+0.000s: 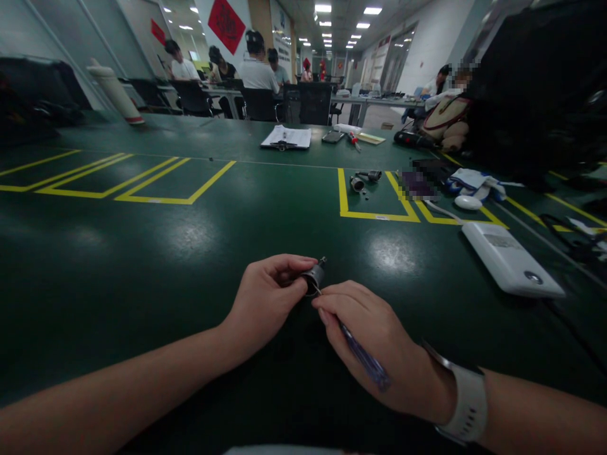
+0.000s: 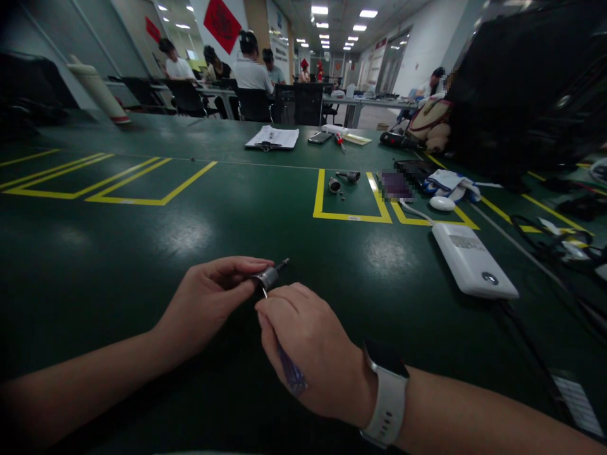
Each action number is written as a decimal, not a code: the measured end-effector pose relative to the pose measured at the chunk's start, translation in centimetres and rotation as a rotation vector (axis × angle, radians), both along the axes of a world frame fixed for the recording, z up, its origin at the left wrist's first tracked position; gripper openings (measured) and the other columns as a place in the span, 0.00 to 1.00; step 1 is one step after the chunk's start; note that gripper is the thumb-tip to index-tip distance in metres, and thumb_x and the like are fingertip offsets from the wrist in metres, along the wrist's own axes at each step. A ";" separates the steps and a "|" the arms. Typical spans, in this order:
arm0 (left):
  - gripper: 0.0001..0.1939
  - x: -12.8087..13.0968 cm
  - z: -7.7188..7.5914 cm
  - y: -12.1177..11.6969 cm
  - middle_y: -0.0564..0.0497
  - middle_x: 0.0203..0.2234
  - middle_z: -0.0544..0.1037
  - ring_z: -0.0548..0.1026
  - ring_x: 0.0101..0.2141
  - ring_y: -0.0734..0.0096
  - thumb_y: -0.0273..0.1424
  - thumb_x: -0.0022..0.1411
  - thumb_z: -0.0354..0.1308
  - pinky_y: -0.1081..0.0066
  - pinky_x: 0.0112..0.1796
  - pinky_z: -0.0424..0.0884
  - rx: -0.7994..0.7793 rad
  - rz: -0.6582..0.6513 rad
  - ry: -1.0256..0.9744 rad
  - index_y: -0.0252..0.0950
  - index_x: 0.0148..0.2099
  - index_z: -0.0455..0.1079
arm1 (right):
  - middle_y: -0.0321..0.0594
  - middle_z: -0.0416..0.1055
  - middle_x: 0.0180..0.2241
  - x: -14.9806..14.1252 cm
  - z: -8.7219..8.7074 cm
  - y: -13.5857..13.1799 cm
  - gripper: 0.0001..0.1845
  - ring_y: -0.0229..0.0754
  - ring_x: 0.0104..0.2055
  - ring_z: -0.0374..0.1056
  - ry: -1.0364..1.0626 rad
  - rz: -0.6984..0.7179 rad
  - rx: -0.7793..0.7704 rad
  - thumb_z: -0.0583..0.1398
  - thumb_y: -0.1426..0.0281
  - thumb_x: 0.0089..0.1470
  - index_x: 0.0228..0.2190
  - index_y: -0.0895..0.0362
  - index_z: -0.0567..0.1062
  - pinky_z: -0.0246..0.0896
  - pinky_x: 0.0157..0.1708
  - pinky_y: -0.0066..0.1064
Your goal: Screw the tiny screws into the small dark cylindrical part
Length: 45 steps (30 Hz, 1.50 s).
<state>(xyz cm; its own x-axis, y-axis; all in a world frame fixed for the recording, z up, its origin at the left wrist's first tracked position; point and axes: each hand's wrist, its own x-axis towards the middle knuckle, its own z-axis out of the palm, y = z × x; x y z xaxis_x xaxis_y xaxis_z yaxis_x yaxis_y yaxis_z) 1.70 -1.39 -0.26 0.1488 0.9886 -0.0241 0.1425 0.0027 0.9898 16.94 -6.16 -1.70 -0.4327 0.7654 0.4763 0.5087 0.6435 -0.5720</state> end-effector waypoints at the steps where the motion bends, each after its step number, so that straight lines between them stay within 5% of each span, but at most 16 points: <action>1: 0.07 0.0 0.0 0.0 0.50 0.34 0.80 0.77 0.37 0.67 0.23 0.45 0.58 0.68 0.41 0.73 0.003 0.000 0.004 0.35 0.30 0.74 | 0.45 0.71 0.36 0.0 0.0 0.0 0.12 0.43 0.40 0.67 0.021 0.001 -0.002 0.51 0.79 0.56 0.39 0.59 0.70 0.64 0.42 0.37; 21: 0.16 -0.4 -0.1 0.2 0.50 0.33 0.81 0.77 0.36 0.67 0.24 0.47 0.61 0.69 0.40 0.72 -0.118 0.018 -0.096 0.33 0.41 0.74 | 0.42 0.71 0.35 0.3 -0.2 -0.1 0.11 0.38 0.38 0.67 0.116 -0.013 0.033 0.53 0.80 0.54 0.38 0.61 0.70 0.63 0.40 0.31; 24: 0.21 -0.8 -0.2 0.5 0.50 0.35 0.80 0.77 0.36 0.67 0.23 0.45 0.63 0.69 0.39 0.72 -0.138 -0.005 -0.122 0.35 0.45 0.72 | 0.39 0.71 0.29 0.5 0.1 -0.3 0.08 0.36 0.32 0.67 0.200 0.004 -0.053 0.53 0.79 0.53 0.32 0.60 0.72 0.62 0.34 0.29; 31: 0.28 -1.9 0.0 1.5 0.51 0.33 0.80 0.76 0.35 0.69 0.22 0.41 0.66 0.69 0.40 0.71 -0.166 0.016 -0.126 0.36 0.49 0.69 | 0.38 0.73 0.27 0.7 0.0 1.0 0.11 0.36 0.31 0.69 0.335 -0.027 -0.582 0.53 0.73 0.56 0.27 0.60 0.74 0.62 0.31 0.27; 45: 0.21 -2.2 0.2 1.6 0.51 0.34 0.78 0.75 0.35 0.70 0.26 0.43 0.67 0.68 0.40 0.70 -0.102 -0.026 -0.101 0.34 0.43 0.69 | 0.36 0.72 0.25 -0.5 0.8 1.5 0.12 0.35 0.29 0.68 0.192 -0.087 -0.589 0.53 0.75 0.53 0.23 0.59 0.74 0.61 0.30 0.26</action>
